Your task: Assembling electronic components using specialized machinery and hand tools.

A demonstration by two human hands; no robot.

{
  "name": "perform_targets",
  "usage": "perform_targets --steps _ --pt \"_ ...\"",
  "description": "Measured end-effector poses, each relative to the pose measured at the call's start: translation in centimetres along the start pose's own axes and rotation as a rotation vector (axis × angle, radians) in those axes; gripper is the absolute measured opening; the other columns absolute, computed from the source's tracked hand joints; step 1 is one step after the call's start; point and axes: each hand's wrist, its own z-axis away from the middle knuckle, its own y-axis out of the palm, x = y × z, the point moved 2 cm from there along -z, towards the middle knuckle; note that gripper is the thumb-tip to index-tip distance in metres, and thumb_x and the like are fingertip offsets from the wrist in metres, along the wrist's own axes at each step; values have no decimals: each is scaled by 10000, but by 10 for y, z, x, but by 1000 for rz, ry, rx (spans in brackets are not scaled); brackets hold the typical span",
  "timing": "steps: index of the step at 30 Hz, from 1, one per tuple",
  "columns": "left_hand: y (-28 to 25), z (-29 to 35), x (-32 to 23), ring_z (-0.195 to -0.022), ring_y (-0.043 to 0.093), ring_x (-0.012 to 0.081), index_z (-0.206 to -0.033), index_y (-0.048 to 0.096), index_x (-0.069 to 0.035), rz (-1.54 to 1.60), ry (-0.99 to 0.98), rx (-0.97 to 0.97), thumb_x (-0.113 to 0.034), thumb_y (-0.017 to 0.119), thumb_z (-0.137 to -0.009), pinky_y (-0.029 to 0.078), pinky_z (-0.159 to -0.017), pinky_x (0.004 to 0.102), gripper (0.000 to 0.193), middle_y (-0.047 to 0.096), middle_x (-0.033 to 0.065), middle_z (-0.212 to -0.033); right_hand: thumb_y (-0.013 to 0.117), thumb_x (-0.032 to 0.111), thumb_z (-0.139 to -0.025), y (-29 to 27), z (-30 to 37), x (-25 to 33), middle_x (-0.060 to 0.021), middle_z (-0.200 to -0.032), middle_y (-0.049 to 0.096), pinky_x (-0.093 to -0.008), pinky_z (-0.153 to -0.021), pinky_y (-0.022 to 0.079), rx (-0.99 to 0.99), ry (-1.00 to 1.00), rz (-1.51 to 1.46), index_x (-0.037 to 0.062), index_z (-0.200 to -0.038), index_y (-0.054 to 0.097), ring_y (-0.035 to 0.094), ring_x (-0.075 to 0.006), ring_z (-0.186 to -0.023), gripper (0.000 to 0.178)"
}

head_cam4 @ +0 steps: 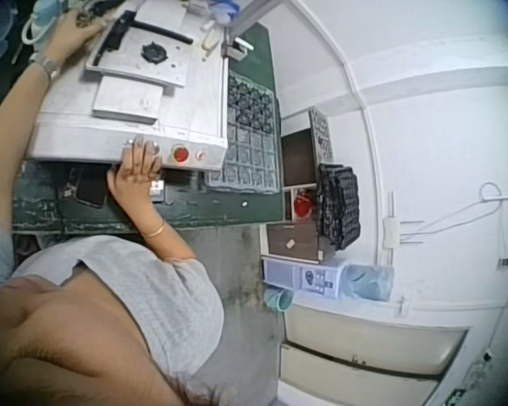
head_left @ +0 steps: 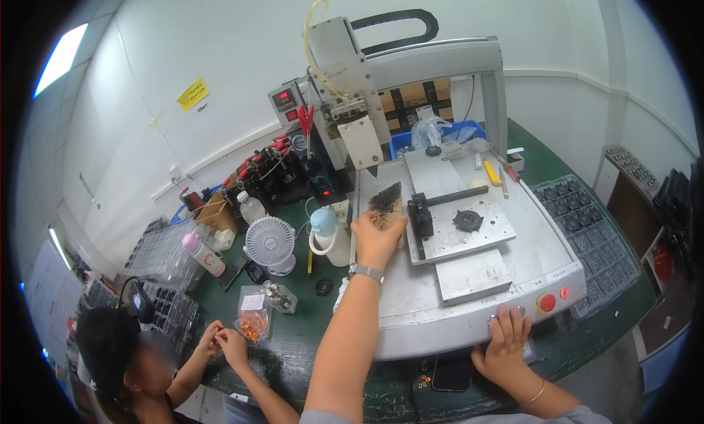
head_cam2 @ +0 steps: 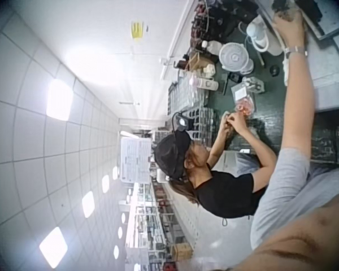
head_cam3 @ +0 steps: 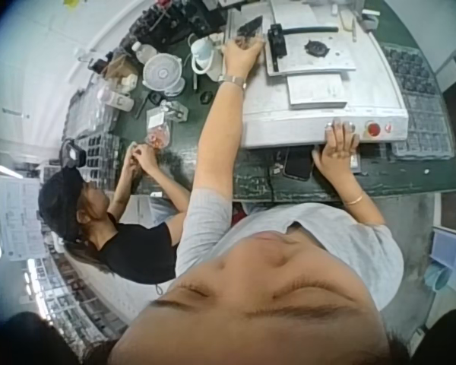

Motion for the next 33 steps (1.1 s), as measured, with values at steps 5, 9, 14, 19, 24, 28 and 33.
perform_targets --steps 5,9,14,19,24,28,33 --pt "0 0 0 -1080 458 315 -1112 503 65 16 -11 0 -424 769 -640 404 -931 351 730 410 221 -1180 679 160 -616 0 -1 0 -270 -1337 308 -602 -1047 79 4 1 -7 -8 -1218 288 237 -471 -1281 737" --pt "0 -1 1 -1079 458 314 -1115 501 63 11 -8 2 -432 767 -642 400 -933 349 734 414 220 -1177 679 160 -615 -1 -1 0 -271 -1339 306 -601 -1046 79 3 -1 -15 -10 -1219 288 238 -471 -1280 739" --pt "0 0 0 -1078 459 314 -1116 503 60 7 -7 5 -440 764 -645 395 -936 350 735 419 218 -1174 677 158 -617 -1 -1 0 -273 -1342 305 -602 -1046 76 6 -2 -17 -11 -1214 291 237 -472 -1281 730" --pt "-1 0 -1 -1076 460 311 -1114 507 62 6 -9 -1 -442 761 -652 396 -934 353 729 423 216 -1172 675 156 -620 -2 -1 0 -271 -1343 305 -599 -1050 69 5 0 -17 -10 -1211 295 232 -470 -1286 722" --pt "1 -2 2 -1073 463 306 -1111 510 68 11 -10 -3 -439 764 -652 416 -906 355 729 420 215 -1173 678 162 -618 -2 -1 0 -269 -1345 303 -597 -1052 68 8 -1 -10 -10 -1214 294 229 -466 -1288 730" --pt "8 -9 16 -951 539 244 -1099 503 97 63 -3 -50 -384 785 -658 504 -704 316 711 456 195 -1128 681 167 -616 -2 -1 0 -268 -1346 302 -596 -1052 71 10 -6 -7 -10 -1218 291 231 -464 -1287 738" --pt "8 -15 20 -1010 522 302 -1103 490 117 212 -75 41 -411 770 -641 446 -861 344 755 482 238 -1126 684 169 -616 -3 -2 1 -270 -1346 301 -597 -1050 74 13 -3 -11 -9 -1222 286 232 -466 -1285 747"
